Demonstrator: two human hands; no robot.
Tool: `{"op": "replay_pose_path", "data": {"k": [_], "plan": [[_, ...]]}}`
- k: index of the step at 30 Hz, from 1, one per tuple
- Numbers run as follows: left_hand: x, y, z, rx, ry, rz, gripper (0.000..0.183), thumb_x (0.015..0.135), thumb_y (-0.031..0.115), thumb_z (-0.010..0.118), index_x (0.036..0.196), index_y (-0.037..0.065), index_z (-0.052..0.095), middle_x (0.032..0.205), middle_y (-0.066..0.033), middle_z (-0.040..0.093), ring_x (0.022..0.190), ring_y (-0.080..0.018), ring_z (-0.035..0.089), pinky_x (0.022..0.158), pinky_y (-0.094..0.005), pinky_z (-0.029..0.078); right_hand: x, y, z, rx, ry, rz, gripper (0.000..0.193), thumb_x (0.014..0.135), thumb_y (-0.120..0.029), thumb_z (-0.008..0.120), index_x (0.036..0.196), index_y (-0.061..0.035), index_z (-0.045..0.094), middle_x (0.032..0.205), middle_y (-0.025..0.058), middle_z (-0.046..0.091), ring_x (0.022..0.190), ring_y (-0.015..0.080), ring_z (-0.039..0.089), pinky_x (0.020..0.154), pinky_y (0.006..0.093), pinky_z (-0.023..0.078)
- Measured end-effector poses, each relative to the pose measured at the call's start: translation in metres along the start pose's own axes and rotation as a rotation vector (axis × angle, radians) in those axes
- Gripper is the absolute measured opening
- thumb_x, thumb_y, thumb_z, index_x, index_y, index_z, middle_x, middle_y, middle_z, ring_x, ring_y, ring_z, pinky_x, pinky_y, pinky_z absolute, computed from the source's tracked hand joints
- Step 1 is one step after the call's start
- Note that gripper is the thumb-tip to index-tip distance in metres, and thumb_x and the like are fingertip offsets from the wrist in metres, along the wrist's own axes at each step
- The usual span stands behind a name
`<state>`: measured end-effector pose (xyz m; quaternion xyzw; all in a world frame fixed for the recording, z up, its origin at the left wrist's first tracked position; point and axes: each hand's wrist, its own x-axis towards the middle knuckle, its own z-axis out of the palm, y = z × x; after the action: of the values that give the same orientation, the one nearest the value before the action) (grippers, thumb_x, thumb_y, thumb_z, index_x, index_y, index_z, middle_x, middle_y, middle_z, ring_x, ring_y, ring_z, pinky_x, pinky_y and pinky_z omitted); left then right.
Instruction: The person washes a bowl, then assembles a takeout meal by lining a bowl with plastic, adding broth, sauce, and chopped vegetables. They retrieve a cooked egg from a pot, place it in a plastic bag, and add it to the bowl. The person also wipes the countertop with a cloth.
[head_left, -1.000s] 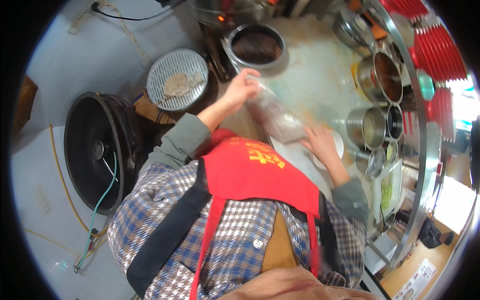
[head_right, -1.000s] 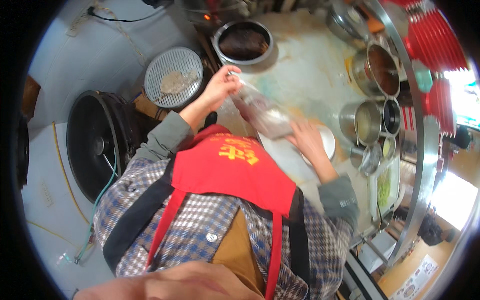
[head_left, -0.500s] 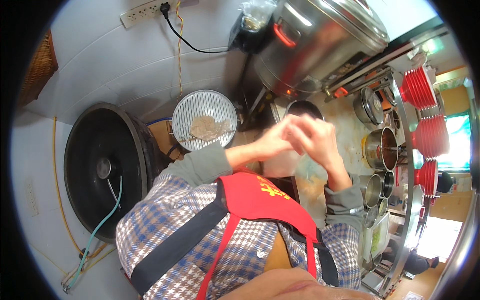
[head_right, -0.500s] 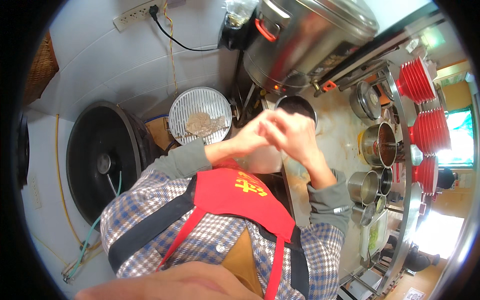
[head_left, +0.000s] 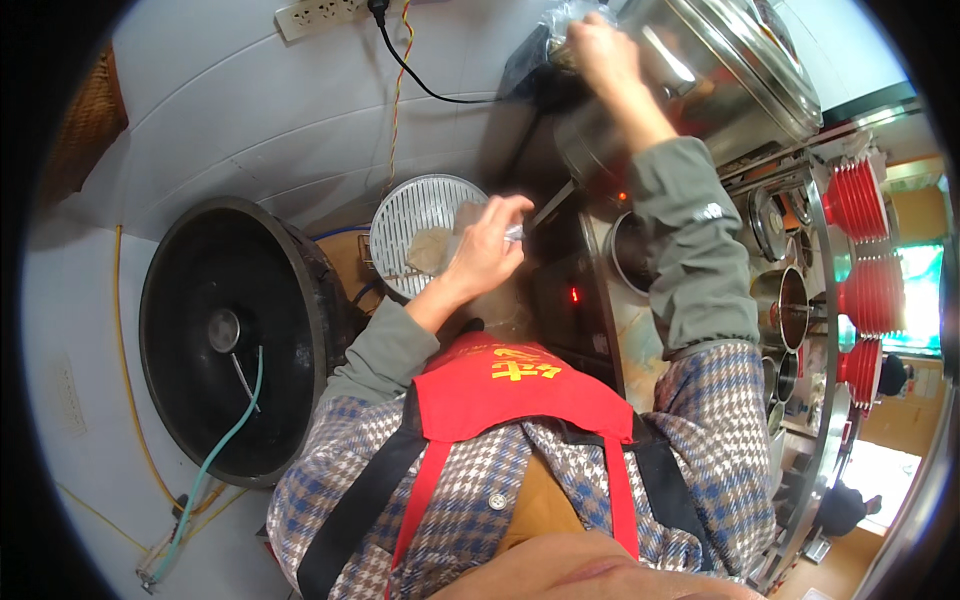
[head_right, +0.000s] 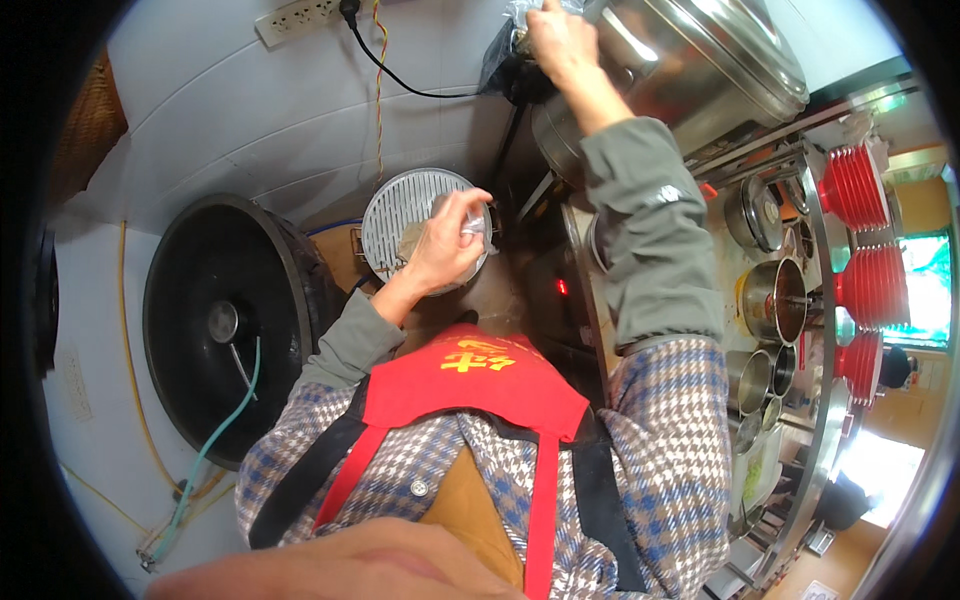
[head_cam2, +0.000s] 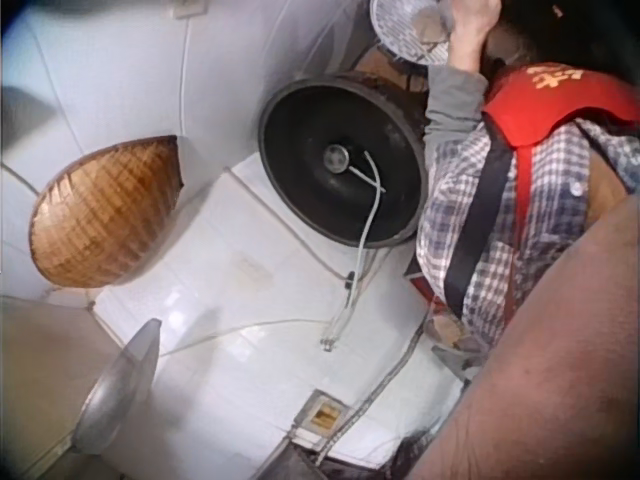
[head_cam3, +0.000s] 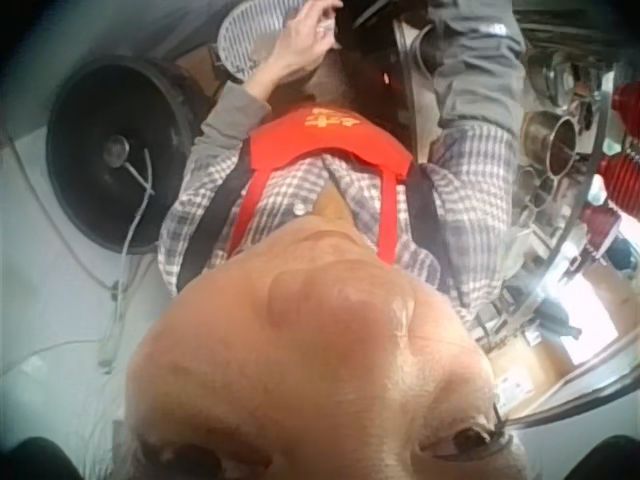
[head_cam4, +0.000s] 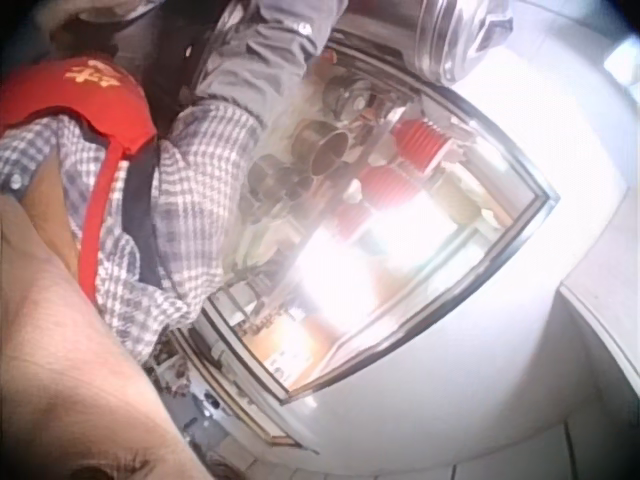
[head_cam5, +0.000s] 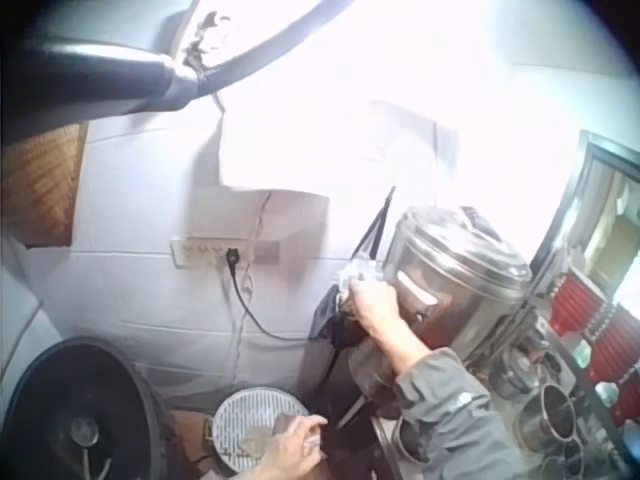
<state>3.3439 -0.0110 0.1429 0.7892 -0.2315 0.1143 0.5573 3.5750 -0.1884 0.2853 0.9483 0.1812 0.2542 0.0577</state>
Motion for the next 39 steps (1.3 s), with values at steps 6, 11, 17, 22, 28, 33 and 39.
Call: {"op": "replay_pose_path", "data": {"k": [6,11,17,22,28,33,39], "plan": [[0.019,0.002,0.004,-0.357,-0.233,-0.230,0.057,0.082,0.010,0.071,0.133,0.010,0.047,0.110,-0.0042,0.053,0.073,-0.0102,0.058,0.060,-0.0267,0.049,-0.114,0.025,-0.109,0.807,0.354,0.135,0.014,0.094,-0.013,0.064,0.103,-0.0025,0.067,0.111,0.0084,0.070,0.091,0.0139,0.068,0.071,0.0251,0.054],[0.038,0.026,0.043,-1.078,-0.404,-0.284,0.072,0.086,0.034,0.074,0.143,0.005,0.039,0.107,-0.0051,0.053,0.060,-0.0047,0.049,0.053,-0.0166,0.041,-0.274,0.014,-0.145,1.242,0.381,0.313,0.010,0.099,-0.005,0.053,0.102,0.0040,0.055,0.112,0.0205,0.065,0.090,0.0200,0.065,0.083,0.0333,0.055],[0.039,0.075,0.106,-1.013,-0.625,-0.359,0.037,0.102,0.029,0.045,0.121,0.002,0.060,0.099,-0.0048,0.058,0.057,-0.0053,0.048,0.049,-0.0166,0.038,-0.390,-0.014,-0.174,1.083,-0.164,0.704,0.044,0.090,-0.016,0.068,0.128,-0.0014,0.051,0.117,0.0164,0.065,0.109,0.0243,0.064,0.093,0.0373,0.051],[0.024,0.122,0.167,-0.825,-0.880,-0.116,0.029,0.100,0.023,0.050,0.122,0.006,0.061,0.102,-0.0005,0.054,0.067,-0.0024,0.049,0.058,-0.0168,0.043,-0.455,-0.047,-0.170,1.087,0.005,1.009,0.029,0.092,-0.011,0.063,0.119,-0.0013,0.058,0.098,0.0088,0.063,0.087,0.0176,0.061,0.077,0.0298,0.049],[-0.006,0.183,0.230,-0.877,-1.092,-0.080,0.031,0.095,0.021,0.062,0.122,0.006,0.057,0.094,0.0003,0.050,0.071,-0.0071,0.049,0.067,-0.0233,0.044,-0.588,-0.070,-0.235,0.787,0.153,1.294,0.018,0.092,-0.008,0.061,0.107,0.0014,0.063,0.089,0.0101,0.061,0.079,0.0204,0.060,0.072,0.0305,0.049],[-0.078,0.249,0.278,-0.526,-1.287,0.530,0.049,0.081,0.013,0.076,0.125,0.005,0.054,0.099,-0.0046,0.052,0.067,-0.0088,0.052,0.063,-0.0255,0.046,-0.634,-0.068,-0.232,0.637,0.382,1.312,0.015,0.092,-0.009,0.062,0.103,0.0008,0.063,0.090,0.0173,0.069,0.080,0.0268,0.067,0.072,0.0358,0.052],[-0.184,0.257,0.322,-0.540,-0.631,0.760,0.079,0.066,0.016,0.087,0.131,0.001,0.045,0.119,-0.0160,0.053,0.106,-0.0322,0.059,0.090,-0.0413,0.050,-0.701,-0.052,-0.306,0.373,0.453,1.291,0.012,0.092,-0.011,0.062,0.100,-0.0017,0.064,0.089,0.0118,0.067,0.074,0.0261,0.066,0.065,0.0346,0.051]]}}
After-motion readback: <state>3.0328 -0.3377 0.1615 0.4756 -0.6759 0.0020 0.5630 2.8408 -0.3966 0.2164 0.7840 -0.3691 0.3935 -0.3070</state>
